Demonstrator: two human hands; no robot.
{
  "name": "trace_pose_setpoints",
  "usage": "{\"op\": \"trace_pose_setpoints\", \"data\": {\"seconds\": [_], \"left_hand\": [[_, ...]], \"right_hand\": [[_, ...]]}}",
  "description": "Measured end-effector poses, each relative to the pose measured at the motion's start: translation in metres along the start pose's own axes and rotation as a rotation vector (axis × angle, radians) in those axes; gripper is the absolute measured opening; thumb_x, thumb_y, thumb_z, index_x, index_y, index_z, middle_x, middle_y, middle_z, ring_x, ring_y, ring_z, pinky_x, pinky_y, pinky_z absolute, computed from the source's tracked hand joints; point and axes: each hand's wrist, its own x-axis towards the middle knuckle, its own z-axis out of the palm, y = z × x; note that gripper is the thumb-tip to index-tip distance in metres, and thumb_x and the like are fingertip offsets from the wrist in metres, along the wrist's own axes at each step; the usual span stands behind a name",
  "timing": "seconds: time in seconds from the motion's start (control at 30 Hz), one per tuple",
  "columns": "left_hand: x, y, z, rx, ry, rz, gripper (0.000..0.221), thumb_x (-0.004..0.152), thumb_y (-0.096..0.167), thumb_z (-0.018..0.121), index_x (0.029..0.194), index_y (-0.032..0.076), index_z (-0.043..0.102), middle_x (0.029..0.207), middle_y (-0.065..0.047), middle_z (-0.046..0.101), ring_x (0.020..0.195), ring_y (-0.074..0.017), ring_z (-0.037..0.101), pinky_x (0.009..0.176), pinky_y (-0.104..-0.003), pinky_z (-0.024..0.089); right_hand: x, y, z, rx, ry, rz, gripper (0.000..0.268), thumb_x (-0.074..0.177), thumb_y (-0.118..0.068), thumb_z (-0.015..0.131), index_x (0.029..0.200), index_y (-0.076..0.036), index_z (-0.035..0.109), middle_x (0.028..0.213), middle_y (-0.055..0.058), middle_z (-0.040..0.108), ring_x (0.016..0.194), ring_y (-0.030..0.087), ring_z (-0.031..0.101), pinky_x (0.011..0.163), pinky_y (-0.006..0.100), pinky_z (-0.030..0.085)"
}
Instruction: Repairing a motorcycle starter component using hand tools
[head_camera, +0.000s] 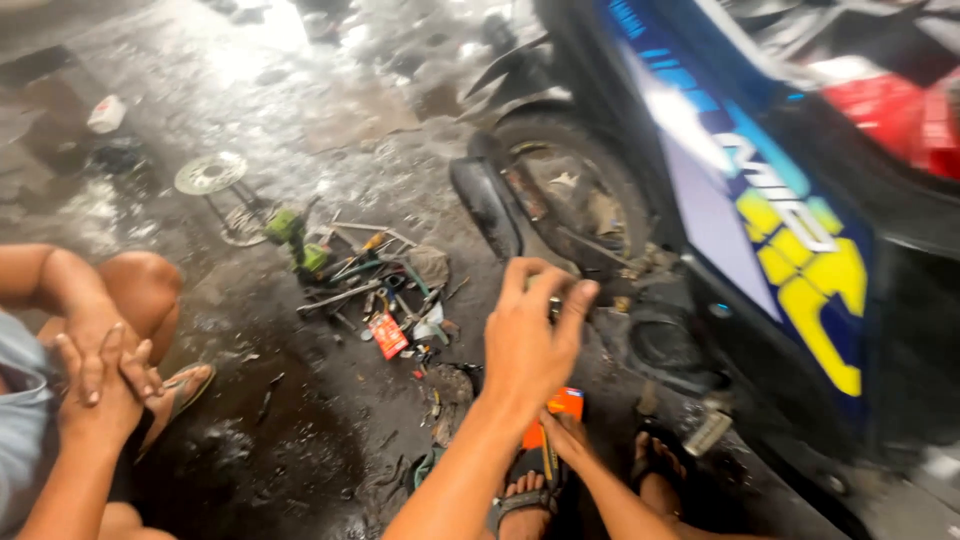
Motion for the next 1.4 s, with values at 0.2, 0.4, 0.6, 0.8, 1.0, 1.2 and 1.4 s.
{"op": "trace_pose_setpoints", "data": {"seconds": [0.2, 0.4, 0.6, 0.8, 1.0, 1.2, 1.4], "left_hand": [[-0.016, 0.011, -0.002, 0.066, -0.042, 0.01, 0.034, 0.1, 0.046, 0.052, 0.102, 0.015, 0.066, 0.109, -0.009, 0.058, 0.089, -0.0371, 0.066, 0.072, -0.054, 0.051], [-0.049, 0.066, 0.013, 0.137, -0.25, 0.152, 0.035, 0.098, 0.051, 0.055, 0.1, 0.018, 0.067, 0.096, -0.007, 0.063, 0.087, -0.0361, 0.066, 0.068, -0.054, 0.048], [-0.07, 0.09, 0.048, 0.13, -0.569, 0.195, 0.038, 0.089, 0.059, 0.063, 0.09, 0.023, 0.075, 0.097, 0.0, 0.065, 0.089, -0.026, 0.068, 0.073, -0.047, 0.051], [-0.083, 0.111, 0.079, -0.429, -0.626, 0.212, 0.028, 0.085, 0.047, 0.074, 0.092, 0.021, 0.08, 0.089, -0.014, 0.074, 0.097, -0.0348, 0.072, 0.088, -0.047, 0.054], [-0.086, 0.12, 0.087, -0.482, -0.515, 0.148, 0.049, 0.08, 0.055, 0.065, 0.099, 0.013, 0.083, 0.098, -0.002, 0.083, 0.095, -0.0065, 0.069, 0.085, -0.026, 0.052], [-0.085, 0.146, 0.065, -0.565, -0.408, -0.104, 0.071, 0.06, 0.07, 0.062, 0.098, 0.014, 0.083, 0.11, -0.01, 0.083, 0.113, -0.0211, 0.072, 0.097, -0.034, 0.052], [-0.064, 0.144, 0.068, -0.443, -0.492, -0.188, 0.084, 0.047, 0.077, 0.055, 0.099, 0.015, 0.081, 0.107, -0.014, 0.082, 0.102, -0.0239, 0.072, 0.085, -0.036, 0.053]], "right_hand": [[-0.155, -0.07, -0.059, 0.545, -0.157, 0.072, 0.021, 0.082, -0.033, 0.057, 0.081, -0.015, 0.068, 0.07, 0.004, 0.065, 0.061, 0.017, 0.056, 0.061, 0.031, 0.042], [-0.278, -0.064, -0.108, 0.693, -0.108, 0.086, 0.033, 0.085, -0.005, 0.066, 0.117, -0.013, 0.061, 0.073, 0.012, 0.063, 0.059, 0.021, 0.062, 0.046, 0.036, 0.054], [-0.353, -0.067, -0.202, 0.977, 0.38, -0.201, 0.011, 0.078, -0.003, 0.071, 0.081, -0.004, 0.061, 0.053, 0.014, 0.057, 0.041, 0.026, 0.055, 0.047, 0.037, 0.045], [-0.388, -0.092, -0.264, 0.676, 0.577, -0.568, 0.017, 0.083, -0.006, 0.082, 0.092, 0.002, 0.071, 0.055, 0.012, 0.06, 0.044, 0.02, 0.06, 0.043, 0.032, 0.051], [-0.412, -0.104, -0.299, 0.287, 0.52, -0.516, 0.02, 0.094, -0.017, 0.078, 0.112, -0.01, 0.075, 0.087, 0.005, 0.07, 0.071, 0.012, 0.057, 0.064, 0.028, 0.046], [-0.365, -0.109, -0.314, 0.335, 0.533, -0.606, 0.018, 0.11, -0.015, 0.078, 0.112, -0.004, 0.064, 0.081, 0.012, 0.064, 0.064, 0.017, 0.06, 0.06, 0.028, 0.049], [-0.36, -0.121, -0.305, 0.413, 0.541, -0.591, 0.016, 0.11, -0.012, 0.077, 0.113, -0.001, 0.066, 0.089, 0.013, 0.068, 0.07, 0.017, 0.064, 0.065, 0.029, 0.054]]}}
